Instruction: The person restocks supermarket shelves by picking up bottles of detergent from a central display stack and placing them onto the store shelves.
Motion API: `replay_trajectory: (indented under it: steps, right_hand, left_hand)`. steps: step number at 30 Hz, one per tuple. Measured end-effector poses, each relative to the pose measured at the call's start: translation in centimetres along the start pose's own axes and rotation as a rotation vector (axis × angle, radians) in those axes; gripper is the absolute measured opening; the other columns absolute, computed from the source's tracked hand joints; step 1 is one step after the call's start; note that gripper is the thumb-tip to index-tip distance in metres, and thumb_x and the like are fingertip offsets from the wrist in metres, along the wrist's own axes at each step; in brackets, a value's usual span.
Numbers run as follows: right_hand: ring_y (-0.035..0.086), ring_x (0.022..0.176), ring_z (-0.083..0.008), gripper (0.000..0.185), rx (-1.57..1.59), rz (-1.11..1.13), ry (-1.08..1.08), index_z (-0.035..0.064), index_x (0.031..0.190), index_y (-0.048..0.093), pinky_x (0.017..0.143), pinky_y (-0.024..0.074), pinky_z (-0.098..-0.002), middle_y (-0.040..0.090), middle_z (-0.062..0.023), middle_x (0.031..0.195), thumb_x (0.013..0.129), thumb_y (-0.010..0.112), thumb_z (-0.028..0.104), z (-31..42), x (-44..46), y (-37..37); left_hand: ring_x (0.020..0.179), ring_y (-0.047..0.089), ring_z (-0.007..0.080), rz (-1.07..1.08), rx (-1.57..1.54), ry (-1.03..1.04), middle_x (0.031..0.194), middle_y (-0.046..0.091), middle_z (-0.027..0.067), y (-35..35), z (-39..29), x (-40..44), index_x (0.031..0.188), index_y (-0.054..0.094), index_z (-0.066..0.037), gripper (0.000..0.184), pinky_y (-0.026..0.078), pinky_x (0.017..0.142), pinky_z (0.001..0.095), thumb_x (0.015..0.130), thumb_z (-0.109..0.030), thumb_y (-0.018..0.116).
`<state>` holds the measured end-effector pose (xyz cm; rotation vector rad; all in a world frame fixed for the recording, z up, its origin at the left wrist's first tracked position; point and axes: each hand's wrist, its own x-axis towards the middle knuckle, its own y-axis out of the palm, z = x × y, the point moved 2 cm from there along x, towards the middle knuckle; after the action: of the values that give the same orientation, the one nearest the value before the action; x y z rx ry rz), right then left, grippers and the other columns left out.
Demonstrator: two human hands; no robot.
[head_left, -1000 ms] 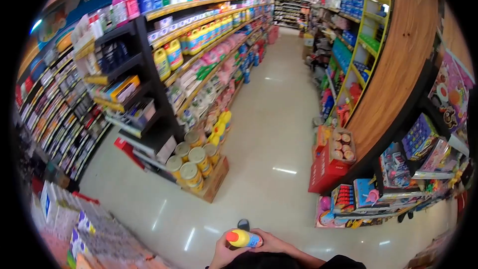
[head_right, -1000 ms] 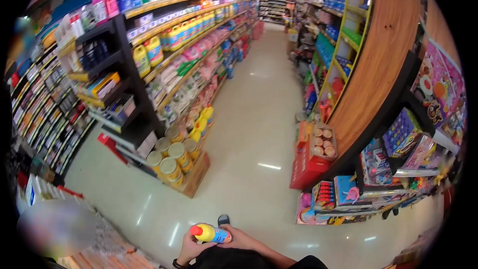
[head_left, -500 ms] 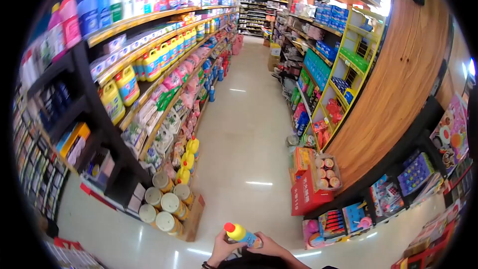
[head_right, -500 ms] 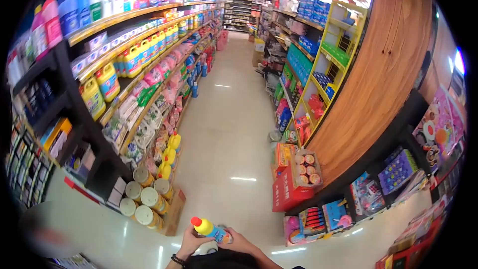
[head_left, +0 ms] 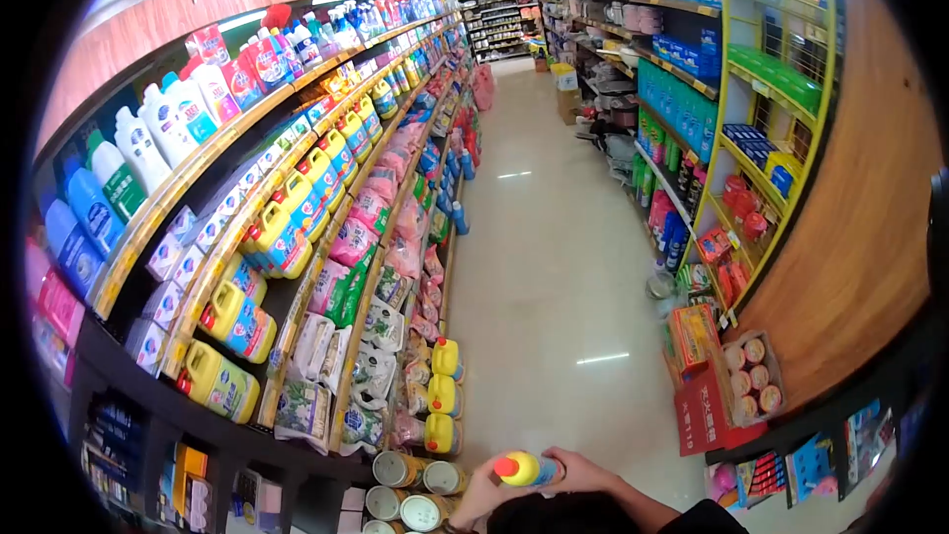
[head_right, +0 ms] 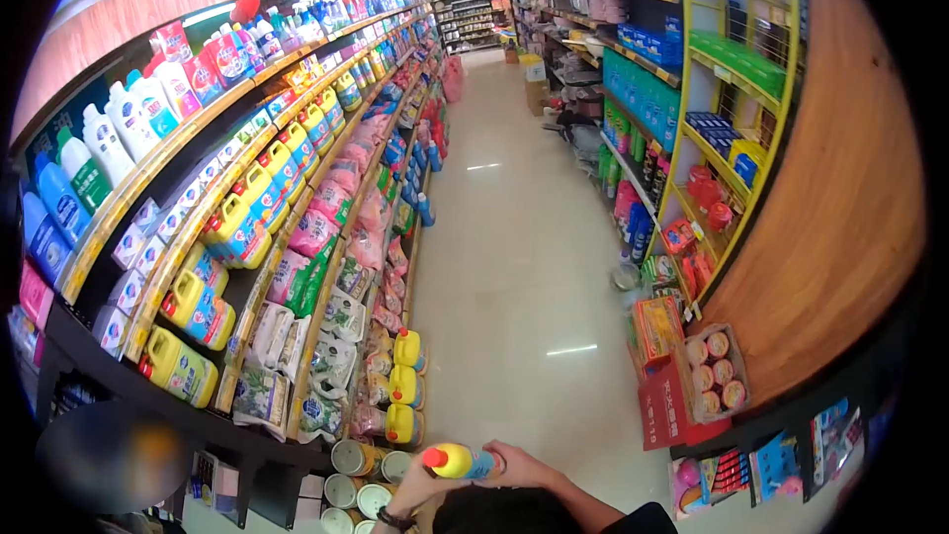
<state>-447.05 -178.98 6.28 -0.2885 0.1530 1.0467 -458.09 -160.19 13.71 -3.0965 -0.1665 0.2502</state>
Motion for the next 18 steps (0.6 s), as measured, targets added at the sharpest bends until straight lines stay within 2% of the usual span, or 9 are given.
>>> replay_trajectory:
  steps: [1,5,8,9,13,16,17,18]
  right_hand:
    - [0.067,0.106,-0.0234,0.074,-0.042,0.003,-0.065,0.0027,0.131,0.055,0.092,0.0534,-0.0364,0.068,-0.0147,0.115,0.076,0.089,0.038,0.3,2.3,-1.7]
    - [0.066,0.106,-0.0222,0.07,-0.099,-0.028,-0.084,0.0036,0.129,0.056,0.092,0.0533,-0.0356,0.068,-0.0129,0.116,0.076,0.089,0.034,0.8,9.7,-7.0]
    - [0.063,0.107,-0.02,0.068,-0.026,-0.052,-0.085,0.0045,0.126,0.056,0.094,0.0519,-0.0352,0.065,-0.0112,0.115,0.074,0.091,0.03,-1.1,14.8,-10.3]
    - [0.062,0.107,-0.0194,0.068,-0.008,-0.012,0.025,0.0048,0.126,0.056,0.094,0.0514,-0.0342,0.065,-0.0107,0.114,0.074,0.091,0.028,0.4,16.2,-11.9]
    - [0.06,0.112,-0.0179,0.069,0.041,-0.008,-0.041,0.0048,0.13,0.053,0.1,0.0484,-0.0329,0.064,-0.0086,0.119,0.075,0.091,0.021,-1.3,25.2,-16.6]
    - [0.06,0.115,-0.0185,0.071,0.09,-0.017,-0.065,0.0041,0.133,0.052,0.102,0.0472,-0.0338,0.063,-0.0083,0.124,0.075,0.09,0.019,1.2,32.3,-21.1]
    - [0.059,0.117,-0.0188,0.072,0.094,-0.033,-0.05,0.0039,0.134,0.051,0.103,0.0468,-0.0342,0.063,-0.0084,0.126,0.075,0.09,0.019,3.0,34.6,-22.8]
    - [0.059,0.118,-0.0191,0.072,0.097,-0.047,-0.035,0.0037,0.135,0.051,0.104,0.0464,-0.0345,0.062,-0.0086,0.128,0.075,0.09,0.018,4.7,36.8,-24.5]
  left_hand:
    - [0.117,0.062,0.0174,0.012,-0.027,0.019,0.125,0.066,0.0092,-0.8,-0.5,2.5,0.134,0.058,0.001,0.067,0.05,0.104,0.0359,0.076,-0.007,0.09]
    - [0.113,0.063,0.0145,0.044,0.035,-0.011,0.122,0.068,0.0073,-4.2,-0.7,11.0,0.131,0.06,-0.001,0.068,0.051,0.101,0.0334,0.073,-0.012,0.093]
    - [0.112,0.063,0.0142,0.017,0.073,-0.049,0.121,0.068,0.0068,-6.2,-0.1,17.2,0.127,0.062,-0.001,0.063,0.052,0.1,0.0327,0.074,-0.012,0.093]
    - [0.111,0.064,0.0132,-0.027,0.006,-0.083,0.12,0.07,0.0068,-6.7,0.5,19.3,0.126,0.065,-0.001,0.063,0.051,0.102,0.0339,0.071,-0.011,0.094]
    - [0.113,0.064,0.0156,-0.001,-0.159,0.056,0.123,0.069,0.0059,-9.7,2.0,28.6,0.127,0.064,-0.001,0.062,0.051,0.103,0.0333,0.072,-0.004,0.091]
    - [0.115,0.063,0.016,0.021,-0.208,0.112,0.126,0.067,0.0057,-13.4,0.5,37.2,0.13,0.062,-0.002,0.065,0.05,0.103,0.0337,0.072,-0.003,0.091]
    - [0.115,0.062,0.0147,0.029,-0.195,0.072,0.124,0.066,0.0066,-14.7,-2.8,40.0,0.127,0.063,-0.001,0.059,0.049,0.103,0.033,0.076,-0.012,0.091]
    - [0.116,0.062,0.0155,0.043,-0.147,0.079,0.124,0.066,0.0068,-16.2,-3.6,43.1,0.129,0.063,-0.002,0.06,0.05,0.103,0.0332,0.077,-0.012,0.09]
